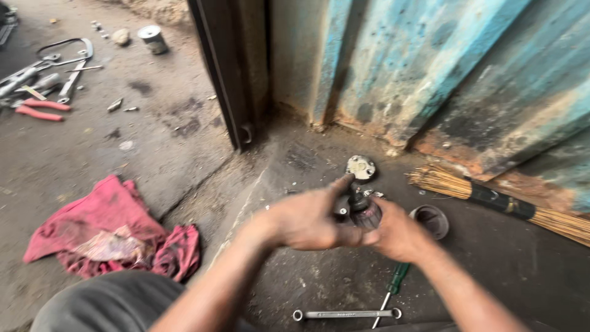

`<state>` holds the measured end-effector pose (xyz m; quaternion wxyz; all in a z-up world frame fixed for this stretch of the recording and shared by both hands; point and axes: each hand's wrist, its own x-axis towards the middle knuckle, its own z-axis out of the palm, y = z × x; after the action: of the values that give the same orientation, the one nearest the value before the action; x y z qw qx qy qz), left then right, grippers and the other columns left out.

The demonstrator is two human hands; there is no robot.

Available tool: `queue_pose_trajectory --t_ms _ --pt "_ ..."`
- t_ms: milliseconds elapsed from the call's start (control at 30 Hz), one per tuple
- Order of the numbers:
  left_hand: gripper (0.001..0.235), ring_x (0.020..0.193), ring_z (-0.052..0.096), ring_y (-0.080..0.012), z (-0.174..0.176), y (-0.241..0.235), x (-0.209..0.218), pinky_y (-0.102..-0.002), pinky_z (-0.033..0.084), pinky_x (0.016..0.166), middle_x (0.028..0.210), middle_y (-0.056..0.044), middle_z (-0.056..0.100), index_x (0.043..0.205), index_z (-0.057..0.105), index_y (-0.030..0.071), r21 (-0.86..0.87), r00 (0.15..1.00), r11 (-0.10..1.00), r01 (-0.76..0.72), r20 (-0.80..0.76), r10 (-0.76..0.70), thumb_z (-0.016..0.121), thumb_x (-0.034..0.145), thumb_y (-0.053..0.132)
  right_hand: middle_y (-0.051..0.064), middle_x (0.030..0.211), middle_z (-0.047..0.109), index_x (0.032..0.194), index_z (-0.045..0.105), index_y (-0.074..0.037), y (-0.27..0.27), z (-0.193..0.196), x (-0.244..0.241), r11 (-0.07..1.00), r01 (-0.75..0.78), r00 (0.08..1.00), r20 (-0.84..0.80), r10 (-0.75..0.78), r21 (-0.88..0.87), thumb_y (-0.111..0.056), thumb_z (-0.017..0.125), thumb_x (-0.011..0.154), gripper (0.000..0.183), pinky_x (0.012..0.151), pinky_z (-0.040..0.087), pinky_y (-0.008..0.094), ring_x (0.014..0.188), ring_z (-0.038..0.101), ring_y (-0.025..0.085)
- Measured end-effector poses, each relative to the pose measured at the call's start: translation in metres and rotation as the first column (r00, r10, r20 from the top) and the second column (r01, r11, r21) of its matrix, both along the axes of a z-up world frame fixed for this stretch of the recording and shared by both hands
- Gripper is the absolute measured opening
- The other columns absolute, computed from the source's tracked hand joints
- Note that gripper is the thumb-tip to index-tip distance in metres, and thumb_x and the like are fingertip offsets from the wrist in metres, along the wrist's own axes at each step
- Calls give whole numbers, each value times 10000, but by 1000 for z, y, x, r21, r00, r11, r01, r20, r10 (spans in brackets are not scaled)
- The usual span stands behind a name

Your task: The person disassembles a small cylindrical mechanical part using a screwdriver and wrench, then wipes the interior and exterior of the components with a red cloth. The person reassembles the part and continues wiping it.

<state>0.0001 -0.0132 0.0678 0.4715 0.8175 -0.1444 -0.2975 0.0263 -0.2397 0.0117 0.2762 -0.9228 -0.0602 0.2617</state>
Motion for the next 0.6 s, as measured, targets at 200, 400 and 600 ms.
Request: queue_pose_trajectory --t_ms 200,400,600 --pt "367 761 746 -196 -15 193 21 -329 624 609 1019 -138 769 1141 664 99 574 997 816 -72 10 81 818 868 289 31 790 761 1050 760 -150 -28 24 7 971 -59 992 -124 31 -230 -637 891 604 673 757 594 386 782 733 172" --pt "625 777 752 -261 -195 308 9 -377 625 613 901 -175 771 1276 592 193 653 933 740 161 -345 101 926 751 129 19 786 801 1024 786 -167 -41 32 7 991 -105 992 -84 98 -82 -628 914 575 657 727 582 356 752 736 154" --pt "666 884 733 -374 -228 440 -58 -465 616 755 1041 -306 733 1441 590 63 686 796 466 -559 288 532 741 793 23 26 724 746 956 757 -118 -42 30 7 957 -220 970 -150 194 -187 -589 939 576 632 679 558 360 681 677 158"
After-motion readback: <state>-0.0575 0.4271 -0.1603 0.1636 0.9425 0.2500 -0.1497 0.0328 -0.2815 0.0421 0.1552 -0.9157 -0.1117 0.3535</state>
